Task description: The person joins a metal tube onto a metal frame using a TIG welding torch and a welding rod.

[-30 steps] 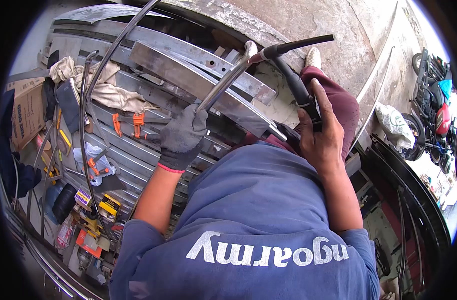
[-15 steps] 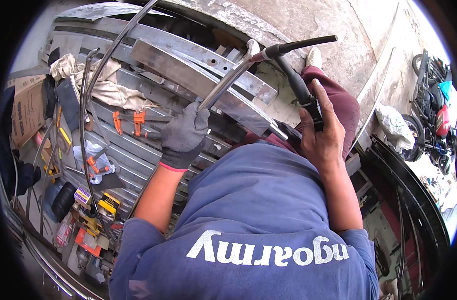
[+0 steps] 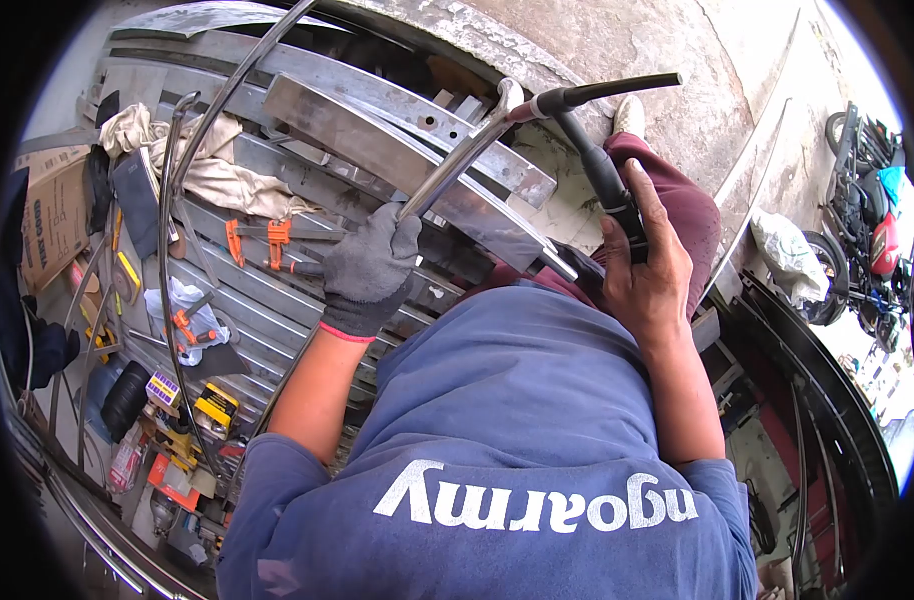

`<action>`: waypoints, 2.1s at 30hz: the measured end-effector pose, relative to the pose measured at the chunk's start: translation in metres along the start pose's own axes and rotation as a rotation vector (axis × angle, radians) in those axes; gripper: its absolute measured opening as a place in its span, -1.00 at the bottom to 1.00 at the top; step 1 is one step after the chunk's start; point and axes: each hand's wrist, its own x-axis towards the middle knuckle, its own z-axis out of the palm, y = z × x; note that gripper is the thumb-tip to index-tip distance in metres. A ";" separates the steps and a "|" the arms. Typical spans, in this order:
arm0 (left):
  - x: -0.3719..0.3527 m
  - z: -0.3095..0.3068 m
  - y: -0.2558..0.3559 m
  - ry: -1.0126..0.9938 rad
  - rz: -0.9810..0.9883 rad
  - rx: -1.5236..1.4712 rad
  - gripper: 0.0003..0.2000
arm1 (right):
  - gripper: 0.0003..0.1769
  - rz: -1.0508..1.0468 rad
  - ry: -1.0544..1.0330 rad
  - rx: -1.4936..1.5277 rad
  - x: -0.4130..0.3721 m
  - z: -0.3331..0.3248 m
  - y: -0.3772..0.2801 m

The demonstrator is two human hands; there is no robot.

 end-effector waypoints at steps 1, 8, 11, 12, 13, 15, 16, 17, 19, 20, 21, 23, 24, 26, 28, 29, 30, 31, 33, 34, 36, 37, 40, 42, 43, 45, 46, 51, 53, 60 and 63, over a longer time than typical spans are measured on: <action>0.000 0.000 0.000 0.004 0.001 -0.001 -0.63 | -0.26 0.000 0.002 0.002 0.000 0.000 0.000; 0.000 0.000 0.000 0.028 0.016 -0.013 -0.65 | -0.27 0.014 -0.014 -0.044 0.000 -0.001 -0.004; -0.001 -0.002 0.001 -0.052 -0.027 0.060 -0.66 | -0.26 0.020 -0.057 -0.077 -0.002 -0.002 -0.006; -0.001 -0.003 0.001 -0.096 -0.049 0.095 -0.67 | -0.26 0.021 -0.064 -0.087 -0.002 -0.003 -0.006; -0.001 -0.003 0.001 -0.092 -0.046 0.096 -0.67 | -0.26 0.022 -0.071 -0.098 -0.003 -0.003 -0.006; -0.001 -0.002 0.000 -0.083 -0.040 0.097 -0.67 | -0.25 -0.005 -0.042 -0.088 -0.002 -0.002 -0.005; -0.001 0.000 0.000 -0.035 -0.006 0.074 -0.67 | -0.25 -0.033 -0.007 -0.066 0.000 0.000 -0.004; -0.001 0.002 -0.001 0.013 0.027 0.052 -0.67 | -0.24 -0.061 0.027 -0.045 0.001 0.002 -0.004; 0.000 0.004 -0.001 0.070 0.063 0.028 -0.67 | -0.23 0.049 0.039 0.039 -0.001 0.001 -0.008; -0.001 0.004 -0.001 0.079 0.065 0.028 -0.66 | -0.23 0.104 0.044 0.082 -0.002 0.000 -0.010; -0.001 0.004 -0.001 0.087 0.066 0.027 -0.66 | -0.23 0.094 0.039 0.073 -0.002 -0.001 -0.010; -0.001 0.002 0.002 0.074 0.041 0.042 -0.66 | -0.22 0.074 0.028 0.054 -0.001 -0.003 -0.007; -0.001 0.002 0.003 0.068 0.030 0.050 -0.66 | -0.22 0.066 0.020 0.052 -0.001 -0.003 -0.005; -0.001 0.004 0.002 0.071 0.031 0.063 -0.66 | -0.22 0.050 0.003 0.047 -0.004 -0.003 -0.001; -0.002 0.005 0.002 0.076 0.031 0.070 -0.66 | -0.23 0.031 0.006 0.046 -0.003 -0.002 -0.001; -0.002 0.006 0.001 0.079 0.031 0.070 -0.66 | -0.23 0.022 0.007 0.046 -0.003 -0.001 -0.002; -0.002 0.006 0.001 0.082 0.031 0.071 -0.66 | -0.23 0.020 0.009 0.045 -0.003 -0.001 -0.002; -0.002 0.007 0.001 0.091 0.035 0.074 -0.65 | -0.23 0.019 0.012 0.044 -0.003 0.000 -0.002; -0.002 0.009 0.000 0.111 0.044 0.082 -0.65 | -0.24 0.013 0.014 0.039 -0.002 0.000 -0.002; -0.003 0.009 0.000 0.117 0.044 0.084 -0.65 | -0.24 0.009 0.014 0.034 -0.001 0.000 -0.002; -0.003 0.009 0.000 0.129 0.043 0.089 -0.65 | -0.24 -0.004 0.016 0.020 -0.001 0.000 -0.003; -0.003 0.010 0.000 0.132 0.047 0.088 -0.65 | -0.24 -0.013 0.019 0.011 -0.001 0.000 -0.003; -0.003 0.010 0.000 0.130 0.053 0.084 -0.65 | -0.25 -0.001 -0.013 -0.022 -0.002 -0.001 -0.004; -0.003 0.008 0.001 0.117 0.051 0.078 -0.66 | -0.25 0.023 -0.046 -0.057 -0.002 -0.003 -0.006; -0.003 0.005 0.002 0.077 0.028 0.094 -0.66 | -0.25 0.036 -0.062 -0.081 -0.003 -0.004 -0.008; -0.004 0.000 0.006 -0.003 -0.020 0.127 -0.65 | -0.25 0.048 -0.075 -0.097 -0.002 -0.005 -0.010; -0.004 0.002 0.004 0.025 -0.004 0.120 -0.64 | -0.25 0.047 -0.072 -0.090 -0.002 -0.005 -0.010; -0.004 0.010 0.001 0.115 0.040 0.125 -0.62 | -0.23 -0.007 0.045 0.010 -0.001 -0.001 -0.006; -0.005 0.013 0.000 0.109 0.030 0.170 -0.60 | -0.23 -0.036 0.035 -0.021 -0.001 -0.002 -0.003; -0.003 0.010 0.004 0.168 0.074 0.155 -0.68 | -0.24 -0.057 0.027 -0.019 -0.002 0.000 -0.004; -0.002 0.011 0.004 0.186 0.091 0.146 -0.68 | -0.24 -0.017 -0.021 -0.045 -0.002 -0.002 -0.005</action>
